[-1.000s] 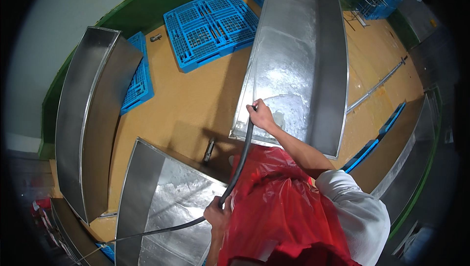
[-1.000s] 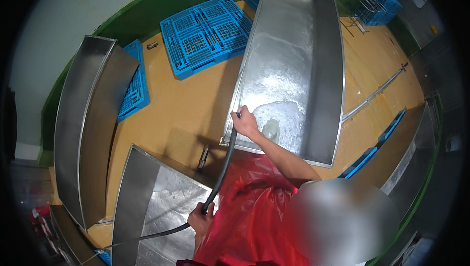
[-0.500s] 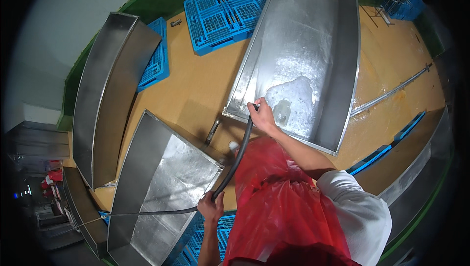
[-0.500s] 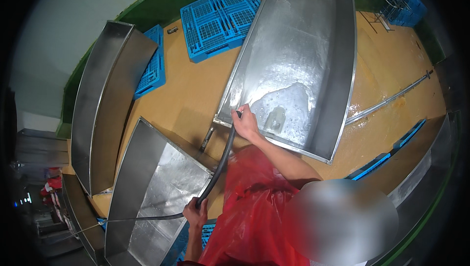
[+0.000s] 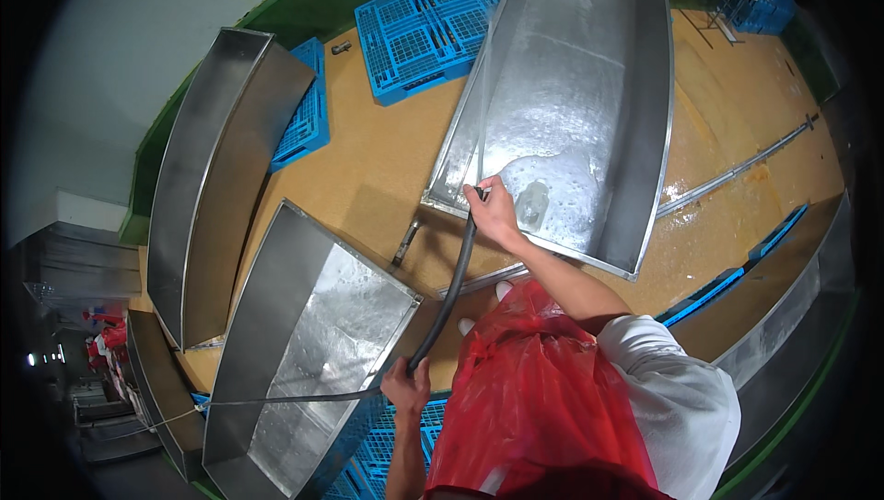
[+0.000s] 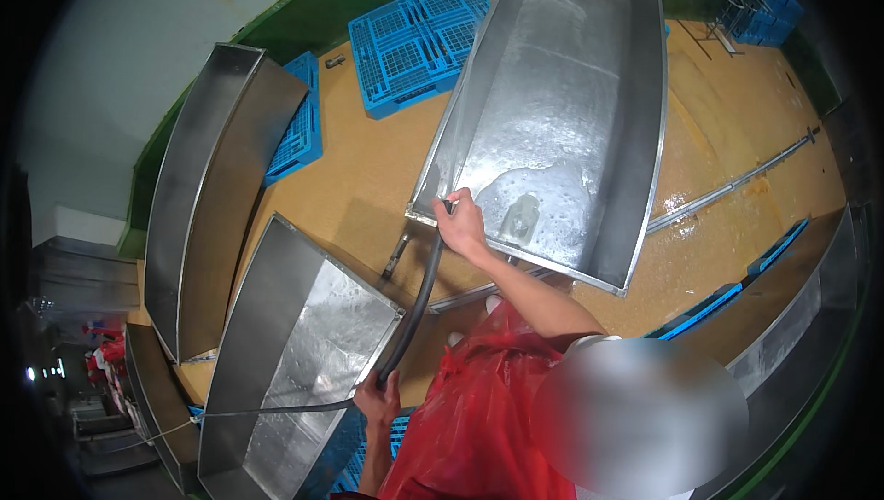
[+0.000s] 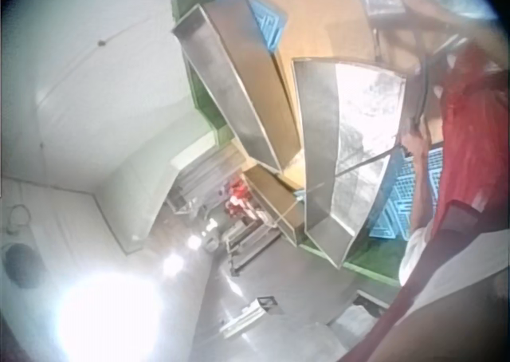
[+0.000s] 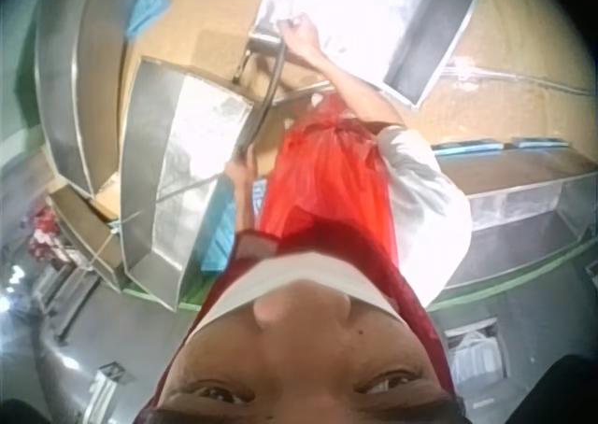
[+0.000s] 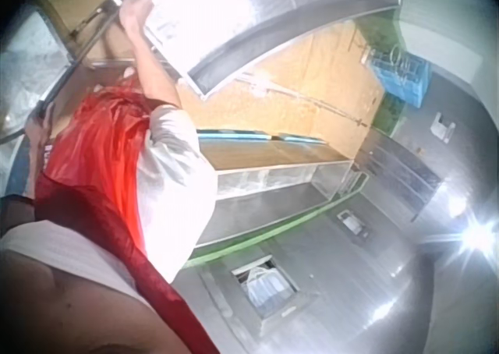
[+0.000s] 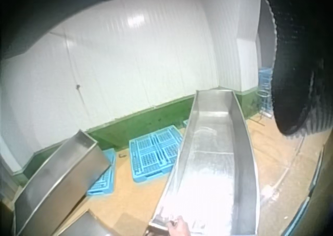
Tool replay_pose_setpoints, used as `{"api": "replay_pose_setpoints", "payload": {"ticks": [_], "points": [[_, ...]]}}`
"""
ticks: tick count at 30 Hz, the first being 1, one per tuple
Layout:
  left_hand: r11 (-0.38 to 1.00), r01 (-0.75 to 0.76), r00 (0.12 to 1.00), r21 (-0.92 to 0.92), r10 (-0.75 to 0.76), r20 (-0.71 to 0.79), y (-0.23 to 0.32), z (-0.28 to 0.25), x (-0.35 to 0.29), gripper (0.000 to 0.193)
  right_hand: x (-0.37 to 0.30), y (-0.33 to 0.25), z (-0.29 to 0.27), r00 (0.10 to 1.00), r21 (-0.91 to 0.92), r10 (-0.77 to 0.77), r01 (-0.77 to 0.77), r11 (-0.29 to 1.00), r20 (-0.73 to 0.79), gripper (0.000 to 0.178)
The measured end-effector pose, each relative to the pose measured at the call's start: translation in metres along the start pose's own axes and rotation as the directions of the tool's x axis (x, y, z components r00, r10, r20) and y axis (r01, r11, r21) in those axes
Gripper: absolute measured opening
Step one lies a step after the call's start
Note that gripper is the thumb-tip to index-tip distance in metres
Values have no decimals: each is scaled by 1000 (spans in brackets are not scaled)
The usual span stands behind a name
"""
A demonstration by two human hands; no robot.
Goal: The person pours a white granular substance from a plastic bag into a stainless steel tray, then uses a hose to rinse the tray and the surrounding floor area. The person repeats the pouring and rinsing process on a second tray.
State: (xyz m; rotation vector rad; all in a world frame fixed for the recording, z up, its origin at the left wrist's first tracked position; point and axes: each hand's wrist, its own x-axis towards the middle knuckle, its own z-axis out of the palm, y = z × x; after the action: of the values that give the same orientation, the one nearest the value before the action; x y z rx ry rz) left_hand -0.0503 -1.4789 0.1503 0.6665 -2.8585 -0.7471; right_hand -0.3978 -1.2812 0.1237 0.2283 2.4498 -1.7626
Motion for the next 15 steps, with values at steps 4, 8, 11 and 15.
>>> {"api": "replay_pose_setpoints", "payload": {"ticks": [4,8,11,15], "points": [[1000,31,999,7,-31,20,-9,-6,-18,41,-15,19,9,1000,-24,22,-22,999,5,49],[999,35,999,38,-36,30,-20,-18,-44,40,-33,58,35,1000,-73,5,-5,997,-3,47],[996,64,996,67,-68,52,-17,-35,-62,38,-48,84,60,997,-74,44,-39,996,64,47],[991,95,995,90,-98,28,-16,-57,-83,38,-74,99,88,963,-91,181,-165,982,200,43]]}}
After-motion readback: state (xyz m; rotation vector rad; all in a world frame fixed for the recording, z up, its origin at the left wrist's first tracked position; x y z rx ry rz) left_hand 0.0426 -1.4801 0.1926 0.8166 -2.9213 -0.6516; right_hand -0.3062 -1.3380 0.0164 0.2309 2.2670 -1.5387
